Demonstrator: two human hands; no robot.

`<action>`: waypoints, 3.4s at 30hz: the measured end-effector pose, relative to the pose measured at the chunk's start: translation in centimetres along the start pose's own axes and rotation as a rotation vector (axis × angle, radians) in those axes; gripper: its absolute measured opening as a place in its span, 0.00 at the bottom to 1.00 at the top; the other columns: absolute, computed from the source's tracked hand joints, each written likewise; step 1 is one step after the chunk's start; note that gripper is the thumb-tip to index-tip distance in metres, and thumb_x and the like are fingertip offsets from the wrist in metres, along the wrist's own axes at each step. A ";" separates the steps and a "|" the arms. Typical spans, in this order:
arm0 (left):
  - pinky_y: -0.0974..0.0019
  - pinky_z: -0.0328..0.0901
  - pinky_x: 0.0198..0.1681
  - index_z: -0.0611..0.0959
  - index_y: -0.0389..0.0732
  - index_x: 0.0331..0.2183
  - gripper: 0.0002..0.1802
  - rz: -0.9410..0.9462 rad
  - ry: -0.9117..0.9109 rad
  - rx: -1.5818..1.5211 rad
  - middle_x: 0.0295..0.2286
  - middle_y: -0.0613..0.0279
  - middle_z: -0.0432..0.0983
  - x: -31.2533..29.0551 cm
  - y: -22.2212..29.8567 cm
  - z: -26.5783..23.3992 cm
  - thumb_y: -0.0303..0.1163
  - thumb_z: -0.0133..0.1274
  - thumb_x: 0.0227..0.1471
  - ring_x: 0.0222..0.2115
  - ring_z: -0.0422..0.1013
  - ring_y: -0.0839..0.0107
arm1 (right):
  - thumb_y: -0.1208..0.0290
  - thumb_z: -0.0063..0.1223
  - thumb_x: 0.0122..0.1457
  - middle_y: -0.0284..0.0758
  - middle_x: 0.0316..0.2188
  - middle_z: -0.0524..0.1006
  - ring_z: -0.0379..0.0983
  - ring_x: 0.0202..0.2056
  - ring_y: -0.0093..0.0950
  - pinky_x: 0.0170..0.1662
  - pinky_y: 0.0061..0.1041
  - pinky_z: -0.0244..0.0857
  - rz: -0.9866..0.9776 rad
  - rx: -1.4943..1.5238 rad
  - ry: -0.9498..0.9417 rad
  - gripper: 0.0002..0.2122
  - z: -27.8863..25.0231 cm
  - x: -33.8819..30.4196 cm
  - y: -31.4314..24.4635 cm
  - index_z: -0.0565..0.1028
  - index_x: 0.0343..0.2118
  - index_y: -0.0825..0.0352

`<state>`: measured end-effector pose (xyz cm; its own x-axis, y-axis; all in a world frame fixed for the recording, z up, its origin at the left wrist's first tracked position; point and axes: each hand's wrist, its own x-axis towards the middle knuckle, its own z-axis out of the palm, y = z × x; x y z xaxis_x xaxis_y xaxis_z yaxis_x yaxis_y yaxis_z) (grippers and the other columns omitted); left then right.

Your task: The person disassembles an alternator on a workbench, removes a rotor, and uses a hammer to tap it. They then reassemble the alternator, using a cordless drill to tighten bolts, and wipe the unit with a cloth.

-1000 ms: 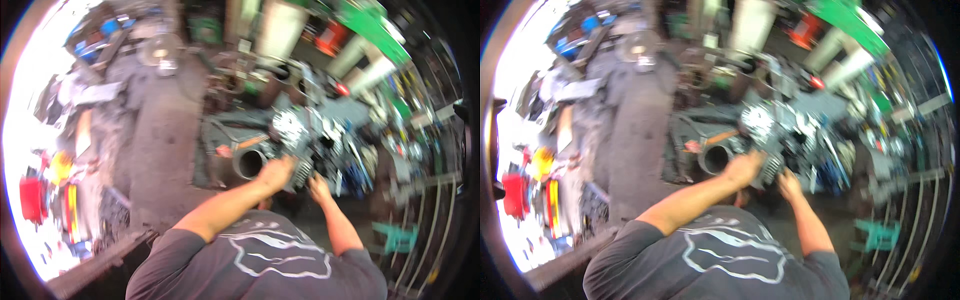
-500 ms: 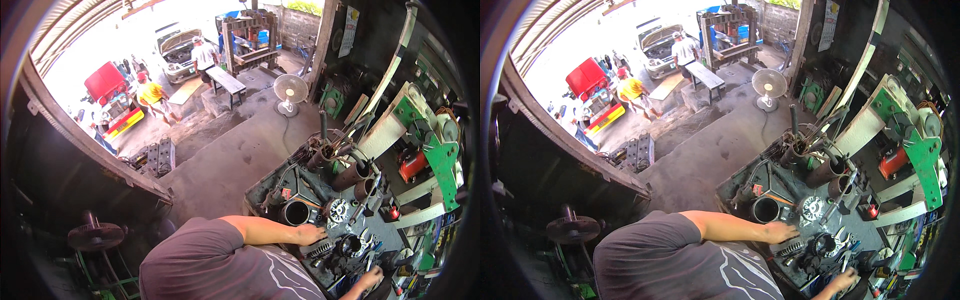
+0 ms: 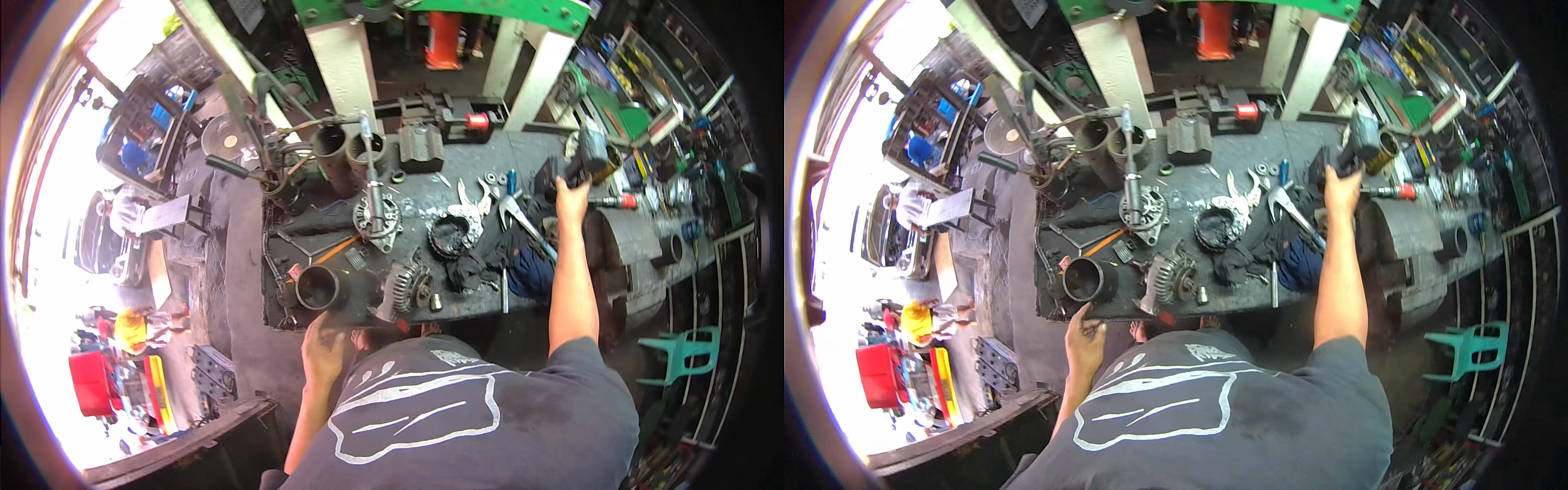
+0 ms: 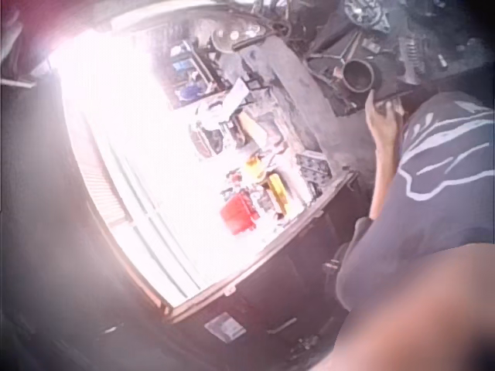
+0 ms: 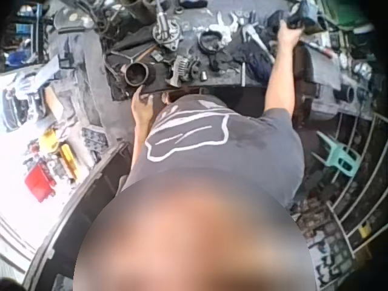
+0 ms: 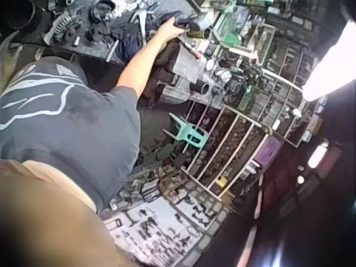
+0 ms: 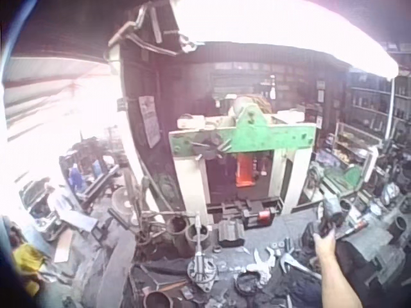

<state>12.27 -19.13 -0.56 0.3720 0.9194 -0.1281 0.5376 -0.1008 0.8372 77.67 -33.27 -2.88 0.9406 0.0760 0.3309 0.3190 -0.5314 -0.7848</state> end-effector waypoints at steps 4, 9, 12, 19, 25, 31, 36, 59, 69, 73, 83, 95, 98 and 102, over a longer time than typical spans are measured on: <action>0.60 0.77 0.50 0.78 0.33 0.64 0.34 -0.061 0.026 0.044 0.57 0.46 0.79 -2.4 -1.7 -0.5 0.22 0.65 0.55 0.43 0.83 0.62 | 0.64 0.76 0.56 0.57 0.66 0.75 0.74 0.65 0.48 0.71 0.38 0.63 -0.007 0.203 0.062 0.43 2.4 2.8 0.1 0.66 0.70 0.80; 0.61 0.77 0.50 0.78 0.33 0.63 0.34 -0.011 0.000 0.064 0.57 0.47 0.80 -3.3 -1.5 -0.8 0.21 0.64 0.56 0.43 0.83 0.63 | 0.66 0.77 0.56 0.47 0.55 0.83 0.80 0.55 0.39 0.63 0.37 0.69 0.046 0.443 0.124 0.31 4.9 7.3 1.5 0.77 0.59 0.78; 0.60 0.76 0.51 0.78 0.33 0.63 0.33 0.003 0.032 0.086 0.56 0.47 0.81 -3.8 -1.0 -0.7 0.21 0.64 0.55 0.43 0.83 0.62 | 0.69 0.77 0.57 0.45 0.53 0.84 0.81 0.53 0.35 0.60 0.36 0.72 0.026 0.557 0.170 0.29 6.5 8.8 1.1 0.77 0.57 0.78; 0.55 0.76 0.54 0.85 0.36 0.56 0.26 0.245 -0.051 0.240 0.53 0.47 0.83 -3.5 4.1 0.0 0.23 0.65 0.53 0.45 0.83 0.57 | 0.70 0.74 0.62 0.39 0.48 0.85 0.82 0.48 0.33 0.53 0.37 0.75 -0.517 0.306 0.153 0.18 0.5 2.5 -6.6 0.82 0.53 0.70; 0.48 0.64 0.68 0.85 0.42 0.56 0.25 1.035 -0.663 0.522 0.57 0.54 0.80 4.0 10.3 9.9 0.31 0.60 0.56 0.59 0.74 0.54 | 0.72 0.70 0.66 0.31 0.45 0.85 0.80 0.48 0.25 0.53 0.31 0.75 -0.663 0.302 -0.411 0.12 -16.8 -6.1 -14.8 0.85 0.50 0.66; 0.48 0.70 0.62 0.89 0.41 0.47 0.16 1.366 -0.909 1.243 0.48 0.53 0.83 6.3 8.4 23.0 0.34 0.55 0.60 0.52 0.77 0.55 | 0.75 0.67 0.66 0.33 0.50 0.85 0.82 0.50 0.30 0.55 0.36 0.76 -0.611 0.382 -0.612 0.18 -22.4 -22.7 -13.4 0.81 0.58 0.65; 0.55 0.80 0.44 0.92 0.41 0.38 0.11 1.438 -0.962 1.217 0.40 0.51 0.85 8.2 7.6 24.3 0.29 0.58 0.57 0.45 0.82 0.55 | 0.79 0.63 0.67 0.35 0.45 0.86 0.83 0.47 0.27 0.53 0.32 0.76 0.168 0.774 -0.665 0.19 -25.9 -33.5 -10.8 0.77 0.60 0.69; 0.64 0.62 0.29 0.81 0.35 0.30 0.30 0.107 -0.622 -0.308 0.22 0.69 0.70 -7.5 12.6 12.3 0.50 0.47 0.77 0.24 0.64 0.76 | 0.71 0.74 0.57 0.43 0.53 0.84 0.81 0.53 0.45 0.58 0.41 0.74 -0.726 0.386 -1.194 0.23 -23.9 -32.6 -4.4 0.82 0.56 0.63; 0.63 0.66 0.39 0.83 0.33 0.36 0.28 0.342 -0.337 -0.443 0.27 0.67 0.75 -10.1 15.4 15.5 0.47 0.43 0.80 0.32 0.68 0.74 | 0.71 0.74 0.57 0.45 0.54 0.84 0.81 0.53 0.47 0.58 0.41 0.75 -0.738 0.551 -1.187 0.23 -24.0 -29.8 -4.5 0.82 0.57 0.64; 0.66 0.65 0.37 0.84 0.34 0.36 0.31 0.059 -0.465 -0.521 0.27 0.68 0.76 -8.6 14.5 15.8 0.50 0.41 0.80 0.31 0.68 0.77 | 0.67 0.76 0.57 0.43 0.47 0.86 0.84 0.43 0.44 0.52 0.38 0.78 -0.446 0.595 -1.333 0.23 -24.3 -29.4 -5.6 0.81 0.54 0.68; 0.66 0.64 0.36 0.84 0.37 0.37 0.33 0.048 -0.586 -0.274 0.30 0.67 0.77 -3.7 10.5 17.0 0.58 0.42 0.78 0.31 0.68 0.76 | 0.76 0.70 0.58 0.34 0.44 0.88 0.83 0.45 0.27 0.53 0.32 0.76 0.001 0.646 -1.418 0.16 -21.6 -29.4 -6.6 0.84 0.50 0.66; 0.48 0.71 0.60 0.80 0.37 0.59 0.23 0.467 -0.435 0.370 0.50 0.38 0.83 9.9 10.0 11.0 0.34 0.54 0.66 0.54 0.78 0.40 | 0.76 0.68 0.64 0.31 0.34 0.82 0.77 0.29 0.22 0.33 0.27 0.74 0.567 0.963 -1.161 0.12 -8.2 -36.3 1.2 0.82 0.49 0.67; 0.50 0.65 0.69 0.77 0.35 0.63 0.34 0.732 -0.452 0.632 0.58 0.39 0.79 15.4 8.3 8.1 0.19 0.53 0.53 0.62 0.72 0.44 | 0.77 0.69 0.63 0.31 0.33 0.82 0.77 0.29 0.22 0.33 0.27 0.74 0.574 0.932 -1.155 0.11 -7.0 -36.9 1.3 0.82 0.48 0.67; 0.51 0.61 0.73 0.71 0.32 0.67 0.42 0.945 -0.822 0.668 0.64 0.37 0.71 19.2 4.2 9.7 0.21 0.60 0.49 0.66 0.68 0.45 | 0.80 0.70 0.62 0.30 0.33 0.82 0.77 0.28 0.22 0.32 0.27 0.74 0.544 0.828 -1.172 0.12 -6.1 -37.1 1.2 0.83 0.48 0.67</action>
<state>29.03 -5.57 -4.68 0.9900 -0.0506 -0.1319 0.0073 -0.9142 0.4052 42.45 -41.88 -12.94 0.3943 0.8464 -0.3580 -0.4837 -0.1401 -0.8639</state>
